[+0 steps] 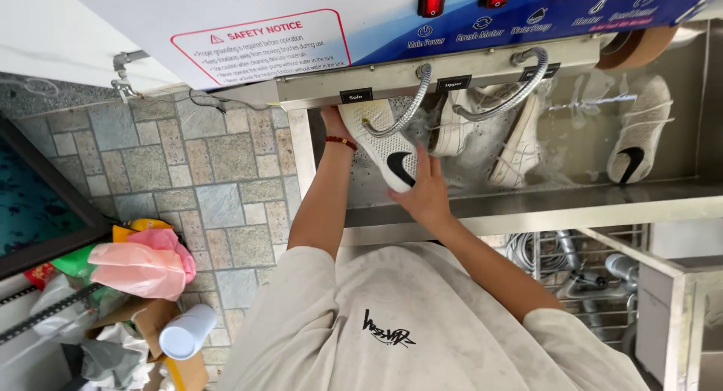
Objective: The recorder is washing shoes using a multi-functional shoe washing machine and a hand brush.
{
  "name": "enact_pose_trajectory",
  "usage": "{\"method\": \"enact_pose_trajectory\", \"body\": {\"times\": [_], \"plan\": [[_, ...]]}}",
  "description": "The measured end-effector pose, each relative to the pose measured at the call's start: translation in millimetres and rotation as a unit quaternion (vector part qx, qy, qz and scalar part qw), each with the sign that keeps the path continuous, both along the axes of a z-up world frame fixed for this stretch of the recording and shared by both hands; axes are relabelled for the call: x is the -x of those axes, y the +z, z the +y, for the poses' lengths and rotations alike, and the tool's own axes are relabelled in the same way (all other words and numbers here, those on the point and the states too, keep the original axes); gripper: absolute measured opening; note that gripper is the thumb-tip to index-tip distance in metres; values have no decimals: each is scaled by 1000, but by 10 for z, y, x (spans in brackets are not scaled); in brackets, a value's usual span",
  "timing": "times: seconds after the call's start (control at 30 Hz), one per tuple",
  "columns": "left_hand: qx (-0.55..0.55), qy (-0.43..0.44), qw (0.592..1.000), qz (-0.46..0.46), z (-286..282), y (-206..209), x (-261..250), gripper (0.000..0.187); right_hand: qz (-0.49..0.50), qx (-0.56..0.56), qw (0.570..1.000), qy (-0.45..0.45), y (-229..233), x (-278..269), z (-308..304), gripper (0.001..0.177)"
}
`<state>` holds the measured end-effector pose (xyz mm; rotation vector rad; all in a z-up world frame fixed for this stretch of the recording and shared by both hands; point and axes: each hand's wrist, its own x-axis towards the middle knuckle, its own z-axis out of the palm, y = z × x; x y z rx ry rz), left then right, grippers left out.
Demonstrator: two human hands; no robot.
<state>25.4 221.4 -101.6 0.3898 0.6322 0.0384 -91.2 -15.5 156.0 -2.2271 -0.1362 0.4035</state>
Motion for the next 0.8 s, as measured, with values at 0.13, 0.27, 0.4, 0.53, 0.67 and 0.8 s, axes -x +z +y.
{"method": "enact_pose_trajectory", "body": {"times": [0.13,0.27,0.4,0.53,0.67,0.8], "plan": [[115,23,993,23,77,-126,-256,57,-50,95,993,-54,-225,-114,300,111],[154,-22,988,-4,181,-891,-138,46,-107,132,981,-95,-304,159,688,108],[173,-83,981,16,268,-944,50,37,-77,157,978,-114,-533,436,1026,116],[232,-176,957,-14,394,-638,81,36,-34,144,976,-160,-606,539,1329,117],[261,-225,939,-13,438,-289,120,37,-3,160,967,-200,-808,682,1445,113],[219,-236,947,-18,402,-339,150,40,-32,177,957,-228,-844,713,1462,104]]}}
